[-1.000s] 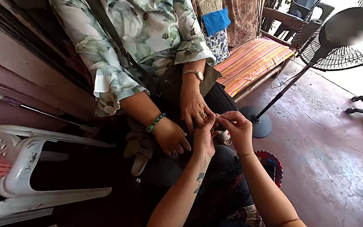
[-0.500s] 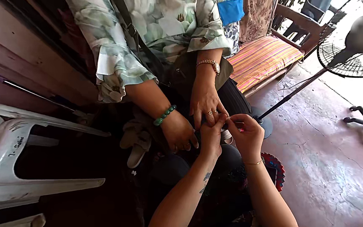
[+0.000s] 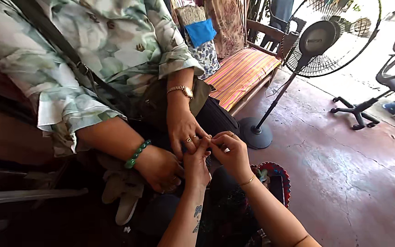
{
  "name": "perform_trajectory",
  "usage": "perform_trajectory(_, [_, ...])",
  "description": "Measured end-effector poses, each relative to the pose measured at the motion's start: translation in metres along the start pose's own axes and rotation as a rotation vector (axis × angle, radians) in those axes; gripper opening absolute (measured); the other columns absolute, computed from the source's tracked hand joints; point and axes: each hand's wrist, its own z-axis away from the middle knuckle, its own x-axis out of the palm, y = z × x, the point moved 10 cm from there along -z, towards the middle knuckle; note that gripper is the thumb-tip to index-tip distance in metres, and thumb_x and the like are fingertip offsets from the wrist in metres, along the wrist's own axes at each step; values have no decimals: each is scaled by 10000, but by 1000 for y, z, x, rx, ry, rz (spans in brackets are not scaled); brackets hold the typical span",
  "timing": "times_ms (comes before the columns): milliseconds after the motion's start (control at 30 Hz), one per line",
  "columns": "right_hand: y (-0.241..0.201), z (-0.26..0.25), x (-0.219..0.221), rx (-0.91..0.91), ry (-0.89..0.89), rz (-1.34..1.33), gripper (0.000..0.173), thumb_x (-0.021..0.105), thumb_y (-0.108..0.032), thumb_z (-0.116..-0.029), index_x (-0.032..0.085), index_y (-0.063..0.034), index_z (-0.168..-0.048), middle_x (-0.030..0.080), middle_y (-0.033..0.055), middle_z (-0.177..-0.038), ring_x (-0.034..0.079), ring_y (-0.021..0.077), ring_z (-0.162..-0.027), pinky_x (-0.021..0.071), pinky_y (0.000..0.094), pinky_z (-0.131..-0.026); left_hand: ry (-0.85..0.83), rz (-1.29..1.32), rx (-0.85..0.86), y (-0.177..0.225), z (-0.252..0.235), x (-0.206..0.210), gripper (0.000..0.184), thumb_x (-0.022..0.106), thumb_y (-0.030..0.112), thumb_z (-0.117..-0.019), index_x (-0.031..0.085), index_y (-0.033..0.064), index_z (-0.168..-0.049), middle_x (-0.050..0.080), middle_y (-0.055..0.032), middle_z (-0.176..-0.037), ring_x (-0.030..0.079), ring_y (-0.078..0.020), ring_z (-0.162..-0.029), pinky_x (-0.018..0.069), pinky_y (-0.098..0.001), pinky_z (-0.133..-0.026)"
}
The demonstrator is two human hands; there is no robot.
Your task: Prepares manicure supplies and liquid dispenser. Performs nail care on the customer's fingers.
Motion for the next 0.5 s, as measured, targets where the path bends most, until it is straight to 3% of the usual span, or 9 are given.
perform_trajectory(133, [4, -5, -1, 25, 28, -108, 48, 771, -46, -855, 734, -30, -880, 718, 68, -949, 690, 89, -786, 599, 236, -666, 15, 13, -11, -2, 1, 0, 62, 648, 69, -978, 672, 47, -925, 694, -56, -894, 666, -141, -852, 552, -304, -776])
perform_trajectory(267, [-3, -2, 0, -6, 10, -80, 35, 740, -12, -823, 711, -31, -830, 712, 60, -923, 678, 88, -815, 578, 233, -697, 8, 6, 28, 2, 0, 2, 28, 687, 80, -955, 693, 67, -931, 691, -28, -899, 643, -130, -861, 532, -302, -809])
perform_trajectory(400, [35, -1, 9, 332, -8, -444, 76, 738, -60, -904, 674, -44, -866, 709, 43, -798, 654, 102, -634, 567, 267, -586, 5, -23, 20, -2, -1, 2, 48, 701, 101, -951, 713, 83, -909, 700, -16, -905, 647, -127, -875, 533, -302, -798])
perform_trajectory(500, [16, 1, 2, 146, 13, -261, 47, 746, -10, -844, 704, -28, -856, 703, 44, -879, 660, 73, -723, 571, 224, -623, -9, -2, 15, -1, -1, 4, 33, 676, 61, -960, 708, 61, -953, 699, -27, -918, 650, -131, -874, 540, -301, -816])
